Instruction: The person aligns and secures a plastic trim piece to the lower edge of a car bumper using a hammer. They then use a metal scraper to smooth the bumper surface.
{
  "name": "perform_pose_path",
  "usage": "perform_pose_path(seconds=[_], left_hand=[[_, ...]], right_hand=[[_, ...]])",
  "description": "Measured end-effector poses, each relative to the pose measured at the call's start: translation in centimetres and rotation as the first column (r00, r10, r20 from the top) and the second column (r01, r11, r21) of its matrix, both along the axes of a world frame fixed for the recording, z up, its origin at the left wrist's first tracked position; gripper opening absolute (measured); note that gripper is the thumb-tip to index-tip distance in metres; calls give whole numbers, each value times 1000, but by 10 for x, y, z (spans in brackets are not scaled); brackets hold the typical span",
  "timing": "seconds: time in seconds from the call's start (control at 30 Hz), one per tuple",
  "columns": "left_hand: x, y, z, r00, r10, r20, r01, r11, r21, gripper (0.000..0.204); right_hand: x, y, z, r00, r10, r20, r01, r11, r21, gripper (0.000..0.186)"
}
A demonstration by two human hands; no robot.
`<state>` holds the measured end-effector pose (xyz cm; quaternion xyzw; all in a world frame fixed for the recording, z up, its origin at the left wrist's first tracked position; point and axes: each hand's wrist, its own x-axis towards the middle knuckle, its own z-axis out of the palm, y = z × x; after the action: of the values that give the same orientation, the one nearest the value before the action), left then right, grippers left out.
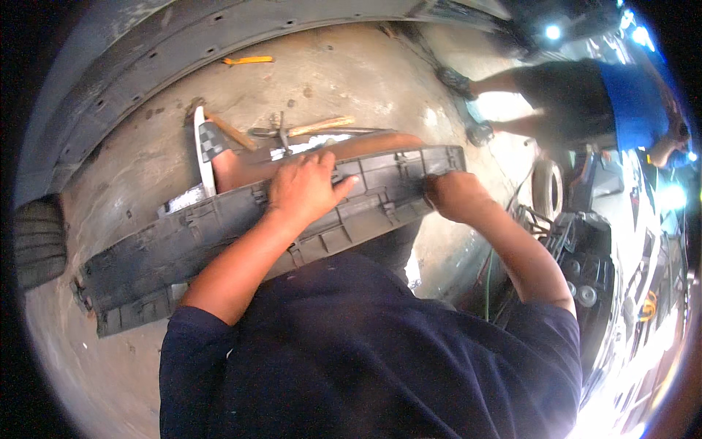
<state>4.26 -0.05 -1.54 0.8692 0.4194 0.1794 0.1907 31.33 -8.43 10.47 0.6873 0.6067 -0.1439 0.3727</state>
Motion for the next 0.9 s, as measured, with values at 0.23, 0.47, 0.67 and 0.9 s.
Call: perform_pose_path(seconds=[0.23,0.47,0.67,0.9], left_hand=[[-9,4,14,704,75,706,22,992,-127,48],[-58,-3,38,-117,942,314,764,288,-578,42],[-191,-44,57,-389,881,270,712,473,-519,33],[-268,-123,72,-686,697,210,530,676,-512,31]], right_hand=[[-50,42,48,613,64,-787,189,956,225,14],[-230,78,33,581,527,-620,-156,820,551,37],[-348,54,30,221,832,-509,-358,554,751,37],[-440,15,34,-44,842,-538,-467,458,756,34]])
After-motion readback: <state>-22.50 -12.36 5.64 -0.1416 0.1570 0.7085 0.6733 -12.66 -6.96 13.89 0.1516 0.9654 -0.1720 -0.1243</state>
